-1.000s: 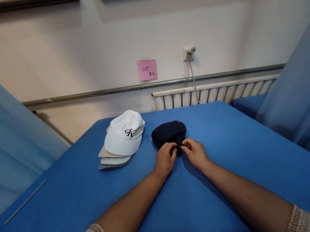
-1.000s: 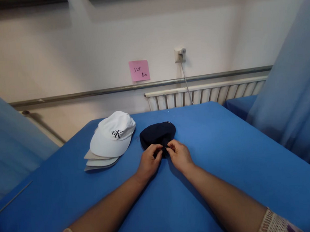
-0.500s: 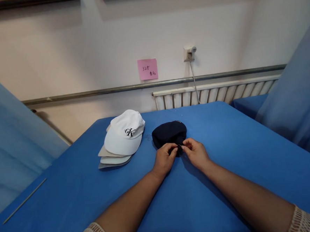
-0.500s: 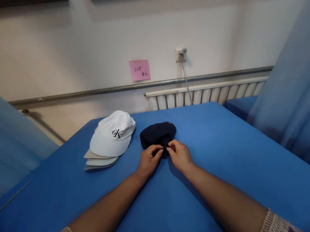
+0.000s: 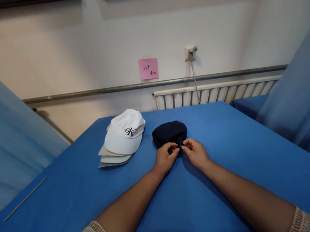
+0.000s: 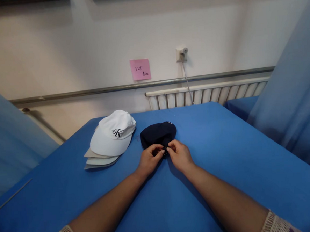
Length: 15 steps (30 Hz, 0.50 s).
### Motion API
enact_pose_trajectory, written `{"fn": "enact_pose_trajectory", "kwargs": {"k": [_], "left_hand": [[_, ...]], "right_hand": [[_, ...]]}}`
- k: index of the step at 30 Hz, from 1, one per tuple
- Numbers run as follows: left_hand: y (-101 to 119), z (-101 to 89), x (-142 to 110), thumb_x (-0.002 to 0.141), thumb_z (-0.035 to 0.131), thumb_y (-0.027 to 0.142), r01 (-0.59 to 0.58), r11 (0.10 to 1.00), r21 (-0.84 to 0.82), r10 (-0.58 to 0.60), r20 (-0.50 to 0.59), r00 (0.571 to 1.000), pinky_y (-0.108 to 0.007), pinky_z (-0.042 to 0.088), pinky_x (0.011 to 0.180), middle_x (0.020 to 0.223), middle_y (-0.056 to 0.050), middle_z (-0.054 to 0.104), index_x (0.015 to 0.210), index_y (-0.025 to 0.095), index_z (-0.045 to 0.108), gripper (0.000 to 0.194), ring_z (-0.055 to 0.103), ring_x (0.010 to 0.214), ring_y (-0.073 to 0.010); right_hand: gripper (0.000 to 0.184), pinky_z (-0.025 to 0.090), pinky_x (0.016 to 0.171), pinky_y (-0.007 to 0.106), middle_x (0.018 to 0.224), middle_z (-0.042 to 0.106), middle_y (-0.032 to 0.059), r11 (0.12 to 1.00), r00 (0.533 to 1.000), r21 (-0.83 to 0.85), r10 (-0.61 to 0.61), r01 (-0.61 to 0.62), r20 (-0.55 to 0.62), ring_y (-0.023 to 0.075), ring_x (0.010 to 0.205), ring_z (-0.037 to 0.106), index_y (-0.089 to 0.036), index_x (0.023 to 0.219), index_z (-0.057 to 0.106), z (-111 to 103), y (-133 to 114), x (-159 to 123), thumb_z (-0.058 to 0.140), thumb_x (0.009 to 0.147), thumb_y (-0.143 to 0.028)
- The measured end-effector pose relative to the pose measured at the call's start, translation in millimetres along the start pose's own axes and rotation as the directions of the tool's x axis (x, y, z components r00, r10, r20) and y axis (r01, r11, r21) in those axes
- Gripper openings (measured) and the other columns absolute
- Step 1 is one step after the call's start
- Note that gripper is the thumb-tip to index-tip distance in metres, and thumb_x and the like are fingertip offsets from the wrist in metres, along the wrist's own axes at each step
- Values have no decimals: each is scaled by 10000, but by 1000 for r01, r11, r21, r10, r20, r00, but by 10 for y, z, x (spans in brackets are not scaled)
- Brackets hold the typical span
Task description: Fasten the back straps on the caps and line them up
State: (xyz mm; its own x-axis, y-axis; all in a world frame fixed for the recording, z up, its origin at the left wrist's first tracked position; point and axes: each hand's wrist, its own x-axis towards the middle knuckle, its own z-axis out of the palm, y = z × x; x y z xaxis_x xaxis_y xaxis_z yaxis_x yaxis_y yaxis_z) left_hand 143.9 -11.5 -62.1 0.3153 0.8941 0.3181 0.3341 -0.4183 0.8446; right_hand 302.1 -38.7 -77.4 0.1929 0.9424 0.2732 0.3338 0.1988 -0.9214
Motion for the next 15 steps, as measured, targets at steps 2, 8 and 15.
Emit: {"fn": "enact_pose_trajectory", "kwargs": {"k": [2, 8, 15], "left_hand": [[-4, 1, 4, 793, 632, 268, 0, 1000, -12, 0, 5, 1000, -266, 525, 688, 824, -26, 689, 921, 166, 676, 170, 629, 733, -140], [-20, 4, 9, 786, 637, 260, 32, 999, -12, -32, -50, 998, -265, 526, 682, 824, -20, 681, 906, 158, 639, 158, 636, 735, -139], [-19, -6, 9, 809, 604, 281, 65, 998, 19, -64, -27, 998, -274, 530, 686, 836, -25, 709, 920, 173, 681, 173, 654, 746, -155]], "right_hand": [[123, 473, 653, 294, 745, 648, -1, 1000, 1000, -7, 4, -4, 0, 162, 678, 610, -220, 829, 601, -2, -10, -3, 569, 772, -324], [114, 469, 636, 286, 731, 638, -7, 1000, 1000, 6, -8, 8, 10, 156, 659, 600, -219, 826, 592, 13, 5, -4, 566, 773, -316], [111, 486, 649, 291, 722, 639, -3, 1000, 1000, 26, -17, 17, 2, 159, 665, 615, -218, 818, 587, 18, 23, -2, 567, 773, -318]]}}
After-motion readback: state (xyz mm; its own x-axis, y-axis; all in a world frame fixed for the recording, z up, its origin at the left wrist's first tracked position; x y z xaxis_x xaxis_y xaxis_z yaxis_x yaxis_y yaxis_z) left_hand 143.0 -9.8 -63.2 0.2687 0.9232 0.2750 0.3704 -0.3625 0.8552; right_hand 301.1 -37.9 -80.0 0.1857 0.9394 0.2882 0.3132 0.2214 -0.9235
